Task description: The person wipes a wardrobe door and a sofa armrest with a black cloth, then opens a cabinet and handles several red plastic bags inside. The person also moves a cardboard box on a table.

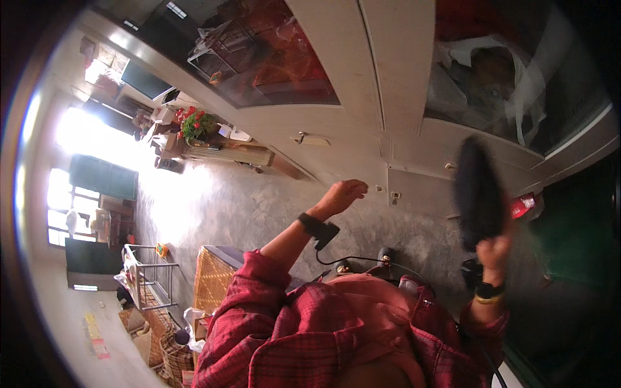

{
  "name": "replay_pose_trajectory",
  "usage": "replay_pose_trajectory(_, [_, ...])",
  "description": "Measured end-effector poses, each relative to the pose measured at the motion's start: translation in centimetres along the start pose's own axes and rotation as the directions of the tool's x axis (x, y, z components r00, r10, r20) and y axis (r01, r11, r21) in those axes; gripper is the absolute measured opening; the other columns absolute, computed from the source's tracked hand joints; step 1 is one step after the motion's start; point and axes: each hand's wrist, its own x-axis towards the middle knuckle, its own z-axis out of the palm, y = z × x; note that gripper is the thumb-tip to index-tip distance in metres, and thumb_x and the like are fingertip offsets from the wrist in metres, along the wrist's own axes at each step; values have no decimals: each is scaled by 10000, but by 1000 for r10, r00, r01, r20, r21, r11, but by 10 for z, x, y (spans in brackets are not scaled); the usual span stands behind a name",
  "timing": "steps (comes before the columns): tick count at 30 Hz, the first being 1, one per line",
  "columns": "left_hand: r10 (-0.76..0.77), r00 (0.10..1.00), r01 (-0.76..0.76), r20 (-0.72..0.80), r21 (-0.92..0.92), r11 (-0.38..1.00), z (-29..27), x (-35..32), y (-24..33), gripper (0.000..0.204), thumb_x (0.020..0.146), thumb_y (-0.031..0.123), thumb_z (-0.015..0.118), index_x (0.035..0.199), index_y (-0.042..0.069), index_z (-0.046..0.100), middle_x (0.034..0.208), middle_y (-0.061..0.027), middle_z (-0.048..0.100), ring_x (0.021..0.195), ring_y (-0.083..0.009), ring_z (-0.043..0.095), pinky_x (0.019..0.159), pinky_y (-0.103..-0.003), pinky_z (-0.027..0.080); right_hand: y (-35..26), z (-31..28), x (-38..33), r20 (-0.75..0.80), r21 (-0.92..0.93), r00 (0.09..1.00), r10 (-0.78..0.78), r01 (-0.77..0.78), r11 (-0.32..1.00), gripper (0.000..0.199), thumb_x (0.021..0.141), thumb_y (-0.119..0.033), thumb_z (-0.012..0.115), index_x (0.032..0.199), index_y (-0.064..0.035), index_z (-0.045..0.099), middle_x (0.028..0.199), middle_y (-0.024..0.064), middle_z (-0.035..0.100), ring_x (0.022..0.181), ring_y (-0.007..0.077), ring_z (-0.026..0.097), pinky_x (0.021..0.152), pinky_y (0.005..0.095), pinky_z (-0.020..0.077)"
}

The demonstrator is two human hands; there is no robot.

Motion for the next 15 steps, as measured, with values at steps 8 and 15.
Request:
replay_pose_trajectory(8, [-43,953,-14,-300,-184,983,-69,-57,18,315,987,212,493,1178,-27,570,1033,-84,662,930,-159,642,827,-292,510,-92,-17,184,-397,-665,742,-540,173,726,701,724,-96,713,1374,-93,451,1334,143,521,1206,312,500,1010,443,386])
replay_pose_trajectory(15, [-1,940,-57,-342,-160,985,-103,-74,3,322,989,214,490,1195,-25,559,1045,-86,661,956,-161,635,825,-293,509,-119,118,168,-49,-636,879,-474,339,694,795,577,11,673,1334,-143,484,1172,130,544,1032,353,512,893,472,403])
